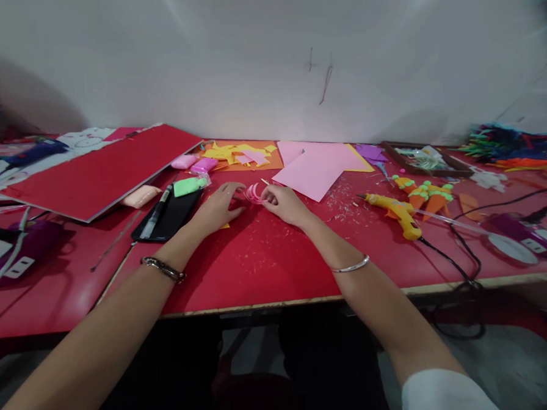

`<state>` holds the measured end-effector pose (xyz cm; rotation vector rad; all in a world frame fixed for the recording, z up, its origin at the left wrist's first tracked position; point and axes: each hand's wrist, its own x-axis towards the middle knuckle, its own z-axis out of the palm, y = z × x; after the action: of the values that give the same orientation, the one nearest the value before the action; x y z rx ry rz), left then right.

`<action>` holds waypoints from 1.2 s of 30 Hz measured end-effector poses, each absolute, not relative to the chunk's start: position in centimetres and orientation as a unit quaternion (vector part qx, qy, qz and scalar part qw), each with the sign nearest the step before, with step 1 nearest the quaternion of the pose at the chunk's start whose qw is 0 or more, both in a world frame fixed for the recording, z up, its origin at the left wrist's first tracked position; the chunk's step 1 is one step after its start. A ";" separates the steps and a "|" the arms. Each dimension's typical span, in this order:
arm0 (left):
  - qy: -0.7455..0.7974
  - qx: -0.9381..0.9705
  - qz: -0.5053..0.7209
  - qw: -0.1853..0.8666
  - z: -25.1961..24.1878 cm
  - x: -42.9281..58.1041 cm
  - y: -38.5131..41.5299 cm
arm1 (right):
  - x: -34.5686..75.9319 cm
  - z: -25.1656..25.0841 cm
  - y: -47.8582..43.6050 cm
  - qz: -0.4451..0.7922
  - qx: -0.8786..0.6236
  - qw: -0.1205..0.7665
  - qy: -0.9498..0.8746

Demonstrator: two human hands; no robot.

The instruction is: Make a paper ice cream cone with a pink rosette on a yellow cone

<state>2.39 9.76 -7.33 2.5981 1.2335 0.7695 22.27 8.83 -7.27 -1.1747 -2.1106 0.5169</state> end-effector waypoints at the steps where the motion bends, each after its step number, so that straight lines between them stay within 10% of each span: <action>1: 0.409 0.864 0.273 0.110 -7.6 2.3 9.9 | 22.2 -7.2 8.8 0.202 -0.445 0.337 -0.805; 17: 0.398 0.895 0.201 -0.017 -6.1 2.6 9.1 | 21.3 -6.5 8.1 0.392 -0.430 0.432 -0.689; 36: 0.402 0.888 0.169 -0.145 -5.5 2.5 8.1 | 22.7 -3.5 5.9 0.308 -0.408 0.424 -0.747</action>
<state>2.48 8.06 -5.46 3.0822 1.3931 0.5848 22.71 5.93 -3.51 -1.0210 -1.8700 0.7717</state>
